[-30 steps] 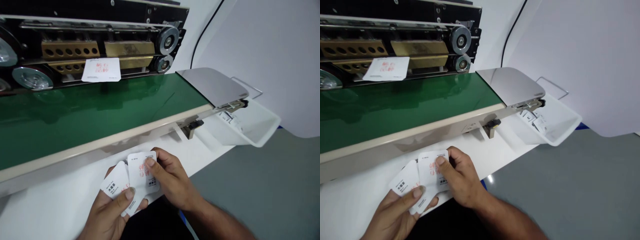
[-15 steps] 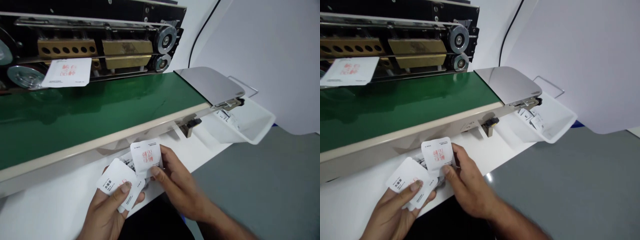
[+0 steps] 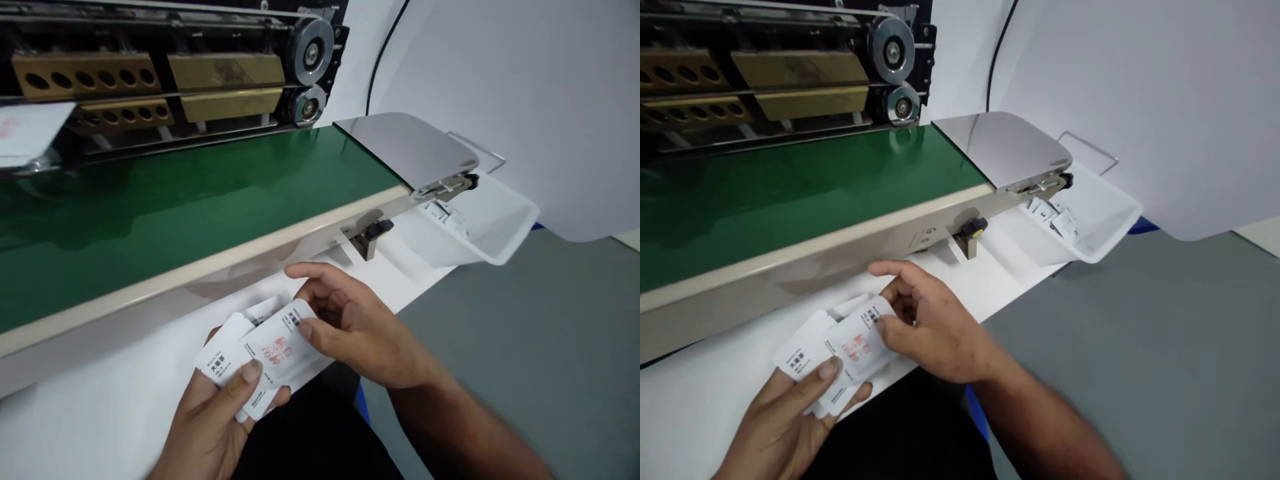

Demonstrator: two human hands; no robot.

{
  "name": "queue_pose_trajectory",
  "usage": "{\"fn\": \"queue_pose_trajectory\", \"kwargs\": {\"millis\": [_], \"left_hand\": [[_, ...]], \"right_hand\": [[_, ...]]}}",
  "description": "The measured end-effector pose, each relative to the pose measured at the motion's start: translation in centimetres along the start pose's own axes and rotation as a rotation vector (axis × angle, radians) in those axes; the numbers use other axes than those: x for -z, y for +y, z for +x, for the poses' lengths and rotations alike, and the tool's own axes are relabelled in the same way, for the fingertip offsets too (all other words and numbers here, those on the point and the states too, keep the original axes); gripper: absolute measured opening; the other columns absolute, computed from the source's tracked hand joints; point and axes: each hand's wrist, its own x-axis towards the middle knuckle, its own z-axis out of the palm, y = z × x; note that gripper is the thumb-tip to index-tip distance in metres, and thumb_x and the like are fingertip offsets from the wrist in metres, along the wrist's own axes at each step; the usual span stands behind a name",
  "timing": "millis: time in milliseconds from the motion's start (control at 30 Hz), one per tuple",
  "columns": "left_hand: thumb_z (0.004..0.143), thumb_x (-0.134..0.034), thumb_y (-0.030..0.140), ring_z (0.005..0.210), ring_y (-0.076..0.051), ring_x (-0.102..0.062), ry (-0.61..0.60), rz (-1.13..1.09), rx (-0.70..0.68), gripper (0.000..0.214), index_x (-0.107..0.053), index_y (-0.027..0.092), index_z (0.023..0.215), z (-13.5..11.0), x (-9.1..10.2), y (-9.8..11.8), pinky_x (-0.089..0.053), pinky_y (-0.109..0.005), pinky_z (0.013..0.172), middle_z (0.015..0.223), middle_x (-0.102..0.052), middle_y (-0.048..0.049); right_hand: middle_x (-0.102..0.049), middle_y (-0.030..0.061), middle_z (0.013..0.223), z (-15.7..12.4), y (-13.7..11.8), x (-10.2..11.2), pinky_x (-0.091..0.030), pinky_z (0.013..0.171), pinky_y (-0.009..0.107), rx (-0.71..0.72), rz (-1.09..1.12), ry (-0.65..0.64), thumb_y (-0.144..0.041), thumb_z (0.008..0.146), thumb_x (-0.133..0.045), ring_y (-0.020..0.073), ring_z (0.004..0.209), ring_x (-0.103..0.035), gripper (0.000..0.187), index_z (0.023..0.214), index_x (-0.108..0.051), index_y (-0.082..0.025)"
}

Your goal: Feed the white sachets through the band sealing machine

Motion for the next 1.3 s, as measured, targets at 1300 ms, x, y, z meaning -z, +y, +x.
{"fn": "queue_pose_trajectory", "kwargs": {"millis": [1300], "left_hand": [[0.082, -0.075, 0.03, 0.104, -0.026, -0.069, -0.142, -0.06, 0.001, 0.054, -0.052, 0.031, 0.131, 0.7, 0.5, -0.4, -0.056, -0.031, 0.083, 0.108, -0.075, -0.0034]], "right_hand": [[-0.058, 0.0095, 0.105, -0.4, 2.1, -4.8, -0.051, 0.068, 0.024, 0.152, -0.267, 0.14, -0.033, 0.092, -0.059, 0.0192, 0.093, -0.058, 0.022, 0.103, -0.059, -0.014]]}}
